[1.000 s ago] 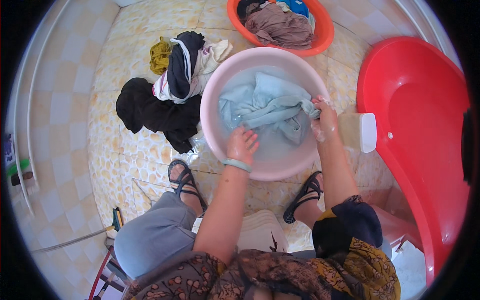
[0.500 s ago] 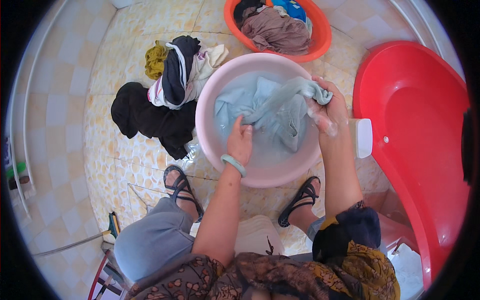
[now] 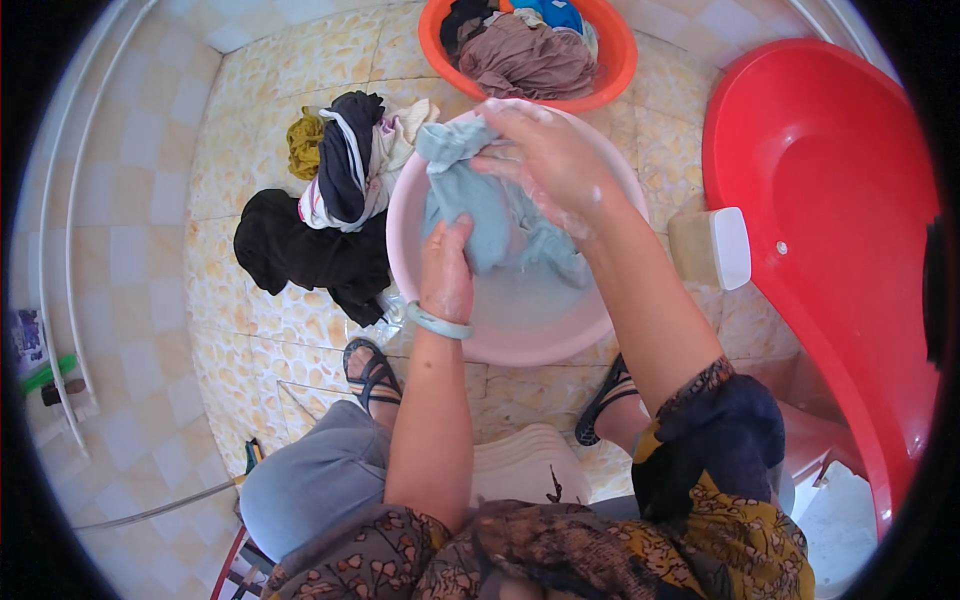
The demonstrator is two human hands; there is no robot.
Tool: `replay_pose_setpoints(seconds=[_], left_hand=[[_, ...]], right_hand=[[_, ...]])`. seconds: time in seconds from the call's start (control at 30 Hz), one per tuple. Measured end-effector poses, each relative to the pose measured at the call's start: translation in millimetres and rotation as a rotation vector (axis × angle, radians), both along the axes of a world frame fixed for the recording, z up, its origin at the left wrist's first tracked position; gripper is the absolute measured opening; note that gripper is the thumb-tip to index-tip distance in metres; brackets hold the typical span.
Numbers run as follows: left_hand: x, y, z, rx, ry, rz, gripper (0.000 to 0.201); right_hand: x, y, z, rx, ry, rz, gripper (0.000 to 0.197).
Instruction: Hand-washing a light-blue garment in a basin with soap and water.
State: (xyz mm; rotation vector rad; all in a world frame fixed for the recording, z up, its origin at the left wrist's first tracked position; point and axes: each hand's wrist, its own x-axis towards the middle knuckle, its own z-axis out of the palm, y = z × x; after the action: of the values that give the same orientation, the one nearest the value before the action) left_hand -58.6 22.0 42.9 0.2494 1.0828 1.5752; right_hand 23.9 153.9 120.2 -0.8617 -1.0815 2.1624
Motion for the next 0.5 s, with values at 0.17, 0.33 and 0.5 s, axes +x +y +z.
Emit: replay_pose_setpoints(seconds=[0.17, 0.33, 0.5], left_hand=[[0.3, -4.8, -8.8, 0.030, -0.307, 0.046, 0.040], [0.4, -7.4, -12.6, 0.059, -0.364, 0.023, 0.043], [-2.4, -8.1, -4.7, 0.113, -0.418, 0.056, 0.042]], right_hand=[[23.1, -2.6, -61.0, -0.102, -0.133, -0.152, 0.035], [70.6, -43.8, -95.1, -0.217, -0.287, -0.150, 0.048], [69.9, -101.4, -128.8, -0.167, -0.337, -0.085, 0.048]])
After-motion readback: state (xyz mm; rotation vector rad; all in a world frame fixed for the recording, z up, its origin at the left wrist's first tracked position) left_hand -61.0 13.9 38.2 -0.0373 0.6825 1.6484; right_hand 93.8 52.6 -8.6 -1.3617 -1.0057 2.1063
